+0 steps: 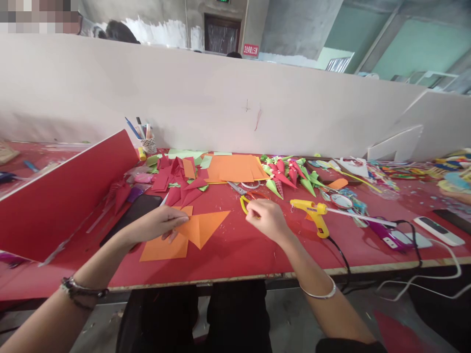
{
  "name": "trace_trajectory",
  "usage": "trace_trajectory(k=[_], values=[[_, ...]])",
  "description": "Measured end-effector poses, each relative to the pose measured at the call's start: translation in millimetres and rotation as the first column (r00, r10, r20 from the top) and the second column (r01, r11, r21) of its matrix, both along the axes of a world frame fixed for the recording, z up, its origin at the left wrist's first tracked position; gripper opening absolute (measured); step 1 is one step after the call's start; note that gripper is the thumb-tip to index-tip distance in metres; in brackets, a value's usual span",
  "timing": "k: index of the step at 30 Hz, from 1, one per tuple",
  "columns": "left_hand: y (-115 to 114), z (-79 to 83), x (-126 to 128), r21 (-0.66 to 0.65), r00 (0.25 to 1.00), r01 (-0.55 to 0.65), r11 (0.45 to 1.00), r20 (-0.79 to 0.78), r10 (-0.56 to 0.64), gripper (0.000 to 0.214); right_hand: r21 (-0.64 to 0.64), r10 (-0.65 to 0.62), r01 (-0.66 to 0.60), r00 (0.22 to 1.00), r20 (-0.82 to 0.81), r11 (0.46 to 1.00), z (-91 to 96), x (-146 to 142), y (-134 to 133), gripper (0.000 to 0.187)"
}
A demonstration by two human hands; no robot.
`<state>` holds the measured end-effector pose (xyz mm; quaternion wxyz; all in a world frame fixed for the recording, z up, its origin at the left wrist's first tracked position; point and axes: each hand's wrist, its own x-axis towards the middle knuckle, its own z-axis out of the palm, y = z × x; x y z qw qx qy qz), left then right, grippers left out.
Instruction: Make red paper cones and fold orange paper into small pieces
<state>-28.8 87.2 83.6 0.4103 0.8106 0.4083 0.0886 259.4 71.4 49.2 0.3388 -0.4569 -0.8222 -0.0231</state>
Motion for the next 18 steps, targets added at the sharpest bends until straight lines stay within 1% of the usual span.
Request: trace_trajectory(k=[2,4,5,7,8,10,12,13,14,15,16,18], values=[[4,-2.9,0,-0.062,0.996,-0.052,0.997,0.068,0.056,0.042,-0.042,-0.022,0.018,0.995,-0.097,0.999,6.2,2,-2,0.017],[9,-5.6,7,-0.076,0.986,-0.070,0.995,0.149,0.081,0.043,-0.046,0.031,-0.038,0.989,-0.148,0.998,14.0,-3,-4,0.014],[11,-7.0,11,-0.071,0.979,-0.076,0.995,0.182,0.088,0.043,-0.028,0.071,-0.075,0.988,-0.138,0.997,17.8,-8,-4,0.018],[16,-9.5,19,-0.073,0.973,-0.077,0.994,0.211,0.091,0.044,-0.010,0.141,-0.142,0.989,-0.048,0.990,23.1,-18,-3,0.037],[19,-10.7,22,-0.085,0.975,-0.068,0.994,0.206,0.084,0.045,-0.026,0.180,-0.179,0.984,0.001,0.983,24.2,-22,-1,0.046],[24,-12.8,27,-0.113,0.983,-0.032,0.993,0.174,0.051,0.045,-0.131,0.280,-0.273,0.959,0.035,0.953,22.9,-28,5,0.060],[31,-14.1,29,-0.133,0.988,0.012,0.991,0.156,0.009,0.045,-0.285,0.368,-0.357,0.930,-0.014,0.890,18.4,-31,13,0.069],[34,-14.5,29,-0.144,0.987,0.024,0.989,0.159,-0.001,0.045,-0.354,0.386,-0.374,0.922,-0.041,0.857,15.7,-31,17,0.071],[37,-14.9,30,-0.160,0.985,0.030,0.987,0.171,-0.002,0.045,-0.405,0.382,-0.372,0.922,-0.059,0.835,13.1,-32,20,0.070],[41,-15.6,30,-0.181,0.983,0.030,0.983,0.186,0.004,0.043,-0.435,0.367,-0.359,0.928,-0.068,0.826,10.7,-32,24,0.063],[44,-16.7,30,-0.201,0.980,0.028,0.979,0.201,0.013,0.040,-0.445,0.352,-0.347,0.933,-0.075,0.825,8.6,-33,27,0.052],[50,-21.5,29,-0.228,0.970,0.022,0.974,0.243,0.035,0.034,-0.433,0.323,-0.333,0.941,-0.099,0.837,4.6,-34,33,0.023]])
